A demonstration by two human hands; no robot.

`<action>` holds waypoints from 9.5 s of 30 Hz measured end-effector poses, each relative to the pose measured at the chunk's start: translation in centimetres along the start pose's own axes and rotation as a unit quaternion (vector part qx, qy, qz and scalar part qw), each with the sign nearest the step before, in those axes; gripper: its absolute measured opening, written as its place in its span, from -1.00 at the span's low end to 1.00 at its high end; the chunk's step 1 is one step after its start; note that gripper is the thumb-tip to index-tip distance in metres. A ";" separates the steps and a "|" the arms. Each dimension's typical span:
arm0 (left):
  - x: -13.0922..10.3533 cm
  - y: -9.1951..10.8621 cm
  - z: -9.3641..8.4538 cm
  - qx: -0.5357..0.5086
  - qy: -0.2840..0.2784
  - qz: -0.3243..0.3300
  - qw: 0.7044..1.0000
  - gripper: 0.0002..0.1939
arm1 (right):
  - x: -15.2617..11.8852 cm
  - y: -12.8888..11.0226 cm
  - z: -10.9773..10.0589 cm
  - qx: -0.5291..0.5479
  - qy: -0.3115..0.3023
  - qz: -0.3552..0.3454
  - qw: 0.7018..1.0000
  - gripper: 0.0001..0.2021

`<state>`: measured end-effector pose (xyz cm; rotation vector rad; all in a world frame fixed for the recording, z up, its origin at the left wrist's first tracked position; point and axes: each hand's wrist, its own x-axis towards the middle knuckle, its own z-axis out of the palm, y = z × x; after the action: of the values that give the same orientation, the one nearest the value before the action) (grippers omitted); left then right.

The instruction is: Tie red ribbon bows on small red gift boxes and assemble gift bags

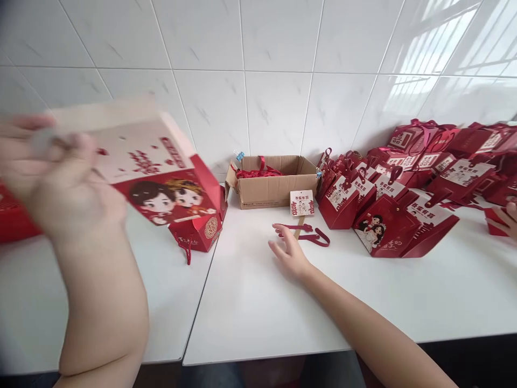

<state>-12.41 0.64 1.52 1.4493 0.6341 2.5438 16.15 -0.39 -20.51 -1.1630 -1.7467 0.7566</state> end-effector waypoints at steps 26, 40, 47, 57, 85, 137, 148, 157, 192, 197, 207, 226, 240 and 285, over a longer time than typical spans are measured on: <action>-15.0 -6.0 6.8 0.075 -0.503 -0.237 0.828 -0.84 | 0.4 -1.0 -4.4 0.018 0.268 -0.116 0.956 -0.74; -12.2 -2.6 6.4 0.295 -0.621 -0.146 0.711 -0.77 | 0.4 -2.3 -4.3 0.128 0.242 -0.061 0.960 -0.72; -12.6 -2.8 6.9 0.275 -0.636 -0.034 0.721 -0.78 | 0.8 -2.1 -4.8 0.077 0.184 -0.087 0.976 -0.70; -9.0 -2.6 5.4 0.339 -0.681 -0.005 0.649 -0.73 | 3.2 4.0 -9.5 -0.242 0.235 0.046 0.940 -0.72; -12.9 1.1 7.2 0.196 -0.725 -0.122 0.648 -0.75 | 3.1 1.8 -8.3 0.177 0.160 0.114 0.964 -0.70; -15.3 -6.4 6.9 0.082 -0.677 -0.271 0.679 -0.79 | 1.4 -0.9 -5.7 0.271 -0.044 0.024 0.961 -0.87; -18.1 -8.3 6.5 0.317 -0.577 -0.002 0.753 -0.88 | 1.9 -0.3 -3.3 0.198 0.150 0.012 0.969 -0.73; -19.7 -9.7 5.9 0.352 -0.580 0.103 0.727 -0.82 | 1.8 0.1 -3.0 0.037 0.114 0.021 0.993 -0.73; -23.7 -11.5 5.2 0.312 -0.531 -0.010 0.788 -0.80 | 2.1 0.0 -3.2 -0.145 0.037 -0.068 0.986 -0.69; -23.9 -11.6 5.2 0.287 -0.531 -0.030 0.797 -0.79 | 2.3 0.4 -3.2 -0.160 0.034 -0.065 0.984 -0.70; -23.4 -11.3 5.1 0.202 -0.527 -0.102 0.819 -0.78 | 2.2 0.2 -3.4 -0.143 0.030 -0.067 0.987 -0.73; -21.3 -10.0 5.3 0.096 -0.557 -0.256 0.784 -0.81 | 2.4 0.7 -5.4 0.179 -0.082 0.032 0.980 -0.65; -19.8 -10.6 5.9 0.120 -0.540 -0.269 0.789 -0.83 | 2.4 -0.1 -5.6 0.297 -0.059 0.055 0.952 -0.71; -11.5 -4.3 6.1 0.375 -0.552 -0.143 0.731 -0.87 | 6.5 -8.1 -14.8 0.295 -0.039 -0.149 0.943 -0.83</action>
<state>-1.53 2.51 -6.67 2.4021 1.4717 0.7719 25.24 2.88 -5.22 -0.4579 -1.5486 1.0508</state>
